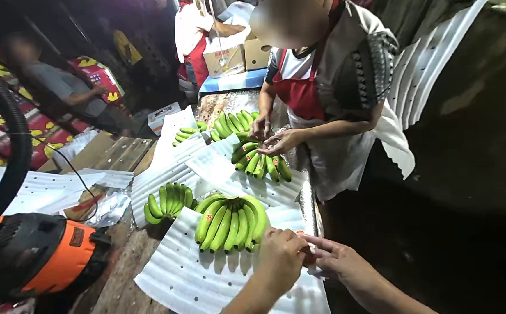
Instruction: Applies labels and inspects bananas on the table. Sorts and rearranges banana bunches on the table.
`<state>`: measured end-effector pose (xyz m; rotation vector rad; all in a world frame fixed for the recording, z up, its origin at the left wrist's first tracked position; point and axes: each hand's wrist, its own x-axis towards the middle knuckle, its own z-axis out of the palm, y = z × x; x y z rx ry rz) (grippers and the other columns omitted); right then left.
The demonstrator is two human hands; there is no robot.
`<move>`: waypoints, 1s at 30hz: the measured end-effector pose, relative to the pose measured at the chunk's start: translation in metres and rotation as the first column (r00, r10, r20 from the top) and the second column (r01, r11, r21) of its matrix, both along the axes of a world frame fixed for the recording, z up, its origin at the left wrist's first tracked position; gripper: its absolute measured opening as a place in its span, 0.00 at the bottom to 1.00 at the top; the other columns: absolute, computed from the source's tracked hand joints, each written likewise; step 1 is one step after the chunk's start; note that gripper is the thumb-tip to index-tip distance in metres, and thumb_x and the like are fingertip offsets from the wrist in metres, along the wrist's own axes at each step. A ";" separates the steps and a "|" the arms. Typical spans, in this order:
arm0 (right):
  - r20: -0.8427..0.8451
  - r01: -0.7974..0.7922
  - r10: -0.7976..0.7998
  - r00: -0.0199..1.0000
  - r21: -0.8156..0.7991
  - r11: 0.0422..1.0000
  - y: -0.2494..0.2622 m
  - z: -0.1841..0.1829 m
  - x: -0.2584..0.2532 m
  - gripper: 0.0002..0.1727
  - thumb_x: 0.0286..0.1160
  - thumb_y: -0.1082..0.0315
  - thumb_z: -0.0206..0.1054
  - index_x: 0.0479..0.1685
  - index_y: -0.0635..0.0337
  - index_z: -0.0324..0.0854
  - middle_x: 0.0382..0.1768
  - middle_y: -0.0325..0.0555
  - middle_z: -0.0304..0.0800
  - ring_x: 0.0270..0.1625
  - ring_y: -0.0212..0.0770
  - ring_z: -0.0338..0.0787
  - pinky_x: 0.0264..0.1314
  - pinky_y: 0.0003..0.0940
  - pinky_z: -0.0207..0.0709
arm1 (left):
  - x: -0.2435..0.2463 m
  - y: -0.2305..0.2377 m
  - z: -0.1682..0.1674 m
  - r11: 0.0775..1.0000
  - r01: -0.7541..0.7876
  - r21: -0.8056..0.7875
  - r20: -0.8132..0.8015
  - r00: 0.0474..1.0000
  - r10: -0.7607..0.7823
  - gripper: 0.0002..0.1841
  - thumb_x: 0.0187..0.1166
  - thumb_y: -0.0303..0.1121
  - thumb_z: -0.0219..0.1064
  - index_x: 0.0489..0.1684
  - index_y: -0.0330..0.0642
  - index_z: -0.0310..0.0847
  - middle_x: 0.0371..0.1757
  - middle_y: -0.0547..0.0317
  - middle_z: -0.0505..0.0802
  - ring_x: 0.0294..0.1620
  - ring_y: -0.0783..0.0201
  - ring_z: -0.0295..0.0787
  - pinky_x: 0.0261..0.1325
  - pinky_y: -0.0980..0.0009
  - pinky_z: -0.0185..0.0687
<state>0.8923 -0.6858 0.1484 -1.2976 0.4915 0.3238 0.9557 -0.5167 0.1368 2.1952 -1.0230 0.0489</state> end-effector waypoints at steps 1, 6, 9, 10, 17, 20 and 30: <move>-0.014 -0.004 0.005 1.000 0.033 0.999 0.001 0.002 -0.001 0.28 0.73 0.87 0.57 0.74 0.65 0.76 0.50 0.48 0.93 0.43 0.37 0.94 0.44 0.31 0.88 | -0.006 -0.003 -0.005 0.999 -0.049 -0.004 0.132 0.990 0.049 0.06 0.67 0.29 0.76 0.38 0.44 0.95 0.41 0.55 0.97 0.46 0.54 0.95 0.61 0.48 0.82; -0.091 0.077 -0.052 0.994 0.295 0.953 0.003 0.002 -0.004 0.17 0.89 0.70 0.52 0.68 0.62 0.80 0.48 0.44 0.93 0.50 0.37 0.93 0.57 0.36 0.87 | -0.010 0.003 -0.022 0.984 -0.082 -0.161 0.411 0.900 0.142 0.09 0.74 0.29 0.67 0.28 0.54 0.91 0.44 0.65 0.96 0.53 0.63 0.91 0.73 0.56 0.74; -0.203 0.295 -0.240 0.949 0.311 0.903 0.008 0.000 0.000 0.18 0.93 0.60 0.52 0.53 0.61 0.86 0.33 0.41 0.92 0.38 0.36 0.93 0.50 0.36 0.88 | -0.009 0.008 -0.023 0.964 0.110 -0.244 0.335 0.942 -0.023 0.06 0.76 0.28 0.69 0.30 0.49 0.90 0.50 0.60 0.95 0.61 0.61 0.88 0.74 0.63 0.76; -0.195 0.355 -0.307 0.931 0.297 0.886 0.007 -0.005 0.001 0.16 0.92 0.62 0.54 0.51 0.61 0.85 0.33 0.42 0.92 0.36 0.35 0.92 0.46 0.33 0.88 | -0.007 0.012 -0.020 0.937 0.167 -0.306 0.199 0.974 -0.109 0.04 0.77 0.27 0.71 0.33 0.44 0.90 0.52 0.55 0.94 0.65 0.59 0.87 0.75 0.63 0.77; -0.152 0.408 -0.380 0.912 0.258 0.876 -0.010 -0.012 -0.004 0.21 0.78 0.86 0.55 0.66 0.58 0.76 0.42 0.43 0.88 0.31 0.33 0.89 0.33 0.26 0.87 | 0.117 0.100 -0.008 0.890 -0.306 0.337 -0.453 0.777 0.438 0.15 0.88 0.28 0.58 0.64 0.24 0.78 0.59 0.36 0.90 0.60 0.47 0.89 0.69 0.52 0.82; -0.139 0.262 -0.236 0.962 0.218 0.940 -0.010 -0.009 -0.007 0.21 0.77 0.85 0.58 0.67 0.62 0.80 0.48 0.47 0.90 0.37 0.37 0.92 0.38 0.29 0.88 | 0.150 0.119 -0.038 0.747 -0.189 0.637 -0.381 0.765 0.518 0.14 0.86 0.26 0.58 0.63 0.27 0.80 0.62 0.34 0.89 0.67 0.39 0.86 0.74 0.42 0.76; 0.009 0.180 -0.181 0.983 0.047 0.982 -0.010 -0.006 -0.007 0.11 0.71 0.84 0.69 0.49 0.65 0.86 0.39 0.44 0.94 0.36 0.34 0.93 0.42 0.26 0.89 | 0.144 0.093 -0.067 0.497 -0.211 0.842 -0.142 0.803 0.580 0.24 0.82 0.27 0.65 0.78 0.34 0.71 0.70 0.30 0.85 0.73 0.31 0.82 0.72 0.34 0.76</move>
